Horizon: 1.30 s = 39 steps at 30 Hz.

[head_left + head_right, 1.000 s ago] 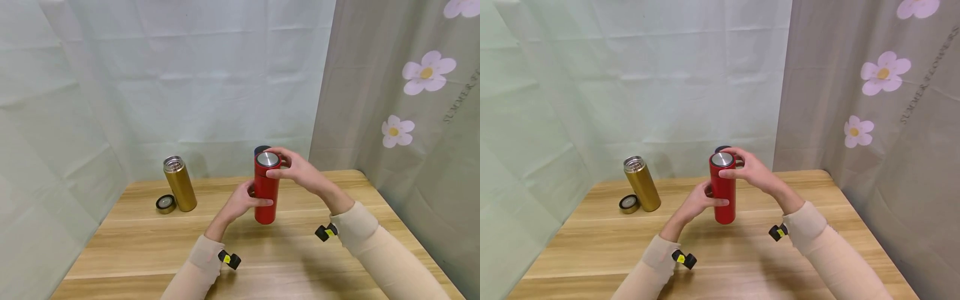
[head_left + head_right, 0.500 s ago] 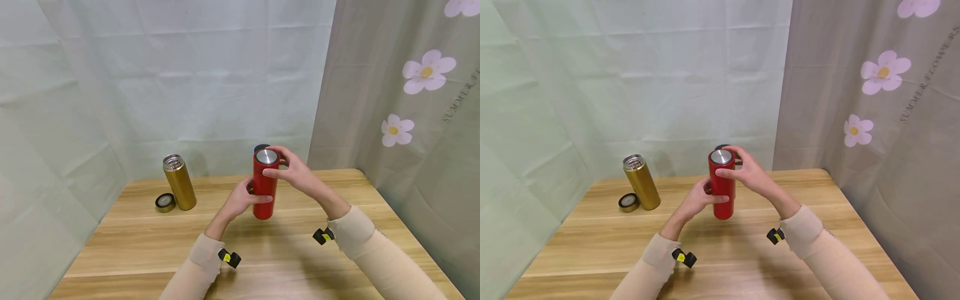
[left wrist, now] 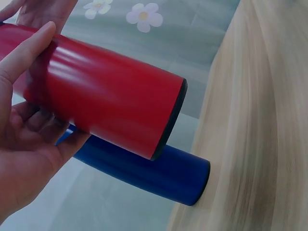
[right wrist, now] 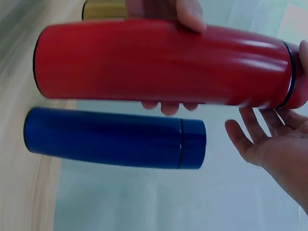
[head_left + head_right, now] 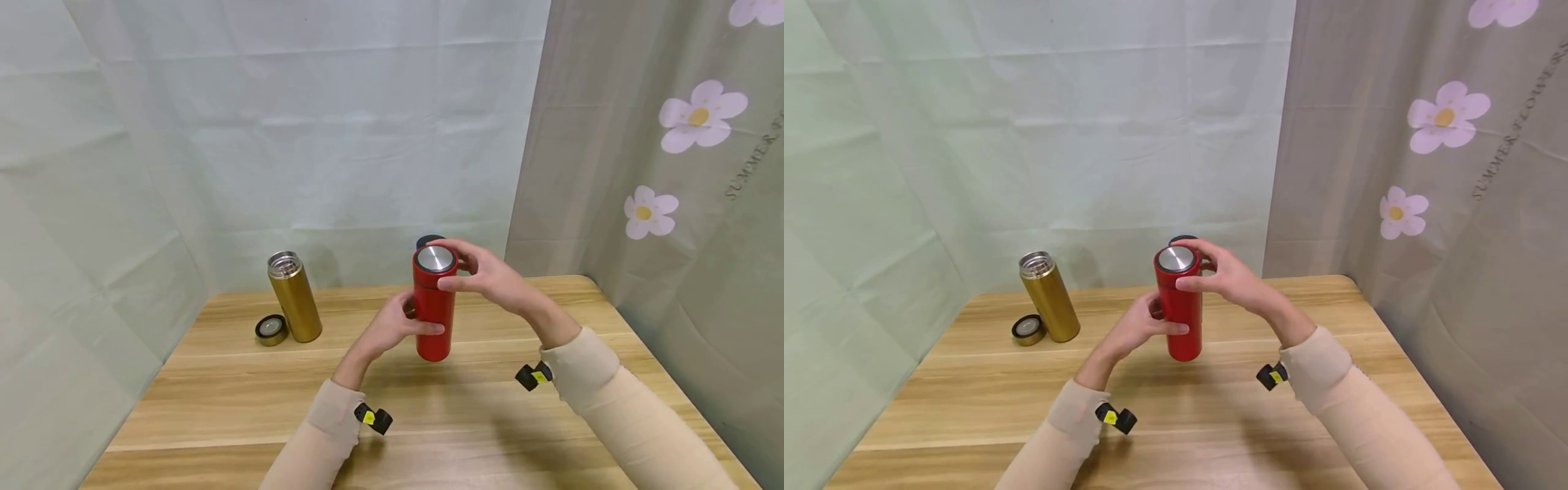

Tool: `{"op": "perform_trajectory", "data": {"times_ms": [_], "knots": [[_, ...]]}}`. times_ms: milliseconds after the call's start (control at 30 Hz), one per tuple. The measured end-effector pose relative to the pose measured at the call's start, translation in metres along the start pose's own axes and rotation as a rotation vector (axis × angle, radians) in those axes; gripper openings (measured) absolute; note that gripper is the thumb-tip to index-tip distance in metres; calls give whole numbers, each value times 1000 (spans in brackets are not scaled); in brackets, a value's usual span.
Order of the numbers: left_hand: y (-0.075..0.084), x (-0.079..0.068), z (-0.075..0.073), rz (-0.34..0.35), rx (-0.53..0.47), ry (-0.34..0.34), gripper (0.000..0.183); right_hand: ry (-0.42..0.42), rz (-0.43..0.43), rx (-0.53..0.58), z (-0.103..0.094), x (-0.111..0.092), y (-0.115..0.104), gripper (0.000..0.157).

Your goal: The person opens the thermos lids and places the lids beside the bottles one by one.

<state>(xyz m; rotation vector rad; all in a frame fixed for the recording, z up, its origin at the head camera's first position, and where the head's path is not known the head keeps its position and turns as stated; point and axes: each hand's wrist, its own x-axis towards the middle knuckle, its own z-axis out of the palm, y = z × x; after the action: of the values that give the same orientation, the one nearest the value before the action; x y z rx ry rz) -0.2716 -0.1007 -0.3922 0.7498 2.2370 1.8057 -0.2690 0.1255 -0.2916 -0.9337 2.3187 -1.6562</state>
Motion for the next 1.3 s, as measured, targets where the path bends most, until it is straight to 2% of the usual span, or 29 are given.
{"op": "perform_trajectory", "data": {"times_ms": [100,200,300,400,500,633,733,967,1100,1200,1300], "knots": [[1,0,0,0,2,-9,58,-47,-7,13,-4,0,-1,63],[1,0,0,-5,-1,-2,59,-54,11,24,-4,-1,0,68],[-2,0,1,-12,-1,17,60,-19,25,2,-1,0,3,76],[-3,1,1,-16,2,35,60,41,21,-70,5,1,4,79],[-3,0,1,-18,2,45,59,94,19,-127,9,2,2,74],[-3,0,1,-15,0,45,58,118,17,-123,11,3,0,66],[-3,0,1,-13,0,34,58,89,18,-96,7,2,0,64],[-2,0,0,15,-12,-22,56,-65,-12,5,-7,3,-1,63],[-1,1,1,17,-21,-22,56,-90,-12,7,-9,2,-1,65],[-2,1,2,12,-18,2,56,-54,-3,-10,-5,2,1,71],[-1,1,3,1,-15,34,58,40,6,-69,3,3,1,78]]}}
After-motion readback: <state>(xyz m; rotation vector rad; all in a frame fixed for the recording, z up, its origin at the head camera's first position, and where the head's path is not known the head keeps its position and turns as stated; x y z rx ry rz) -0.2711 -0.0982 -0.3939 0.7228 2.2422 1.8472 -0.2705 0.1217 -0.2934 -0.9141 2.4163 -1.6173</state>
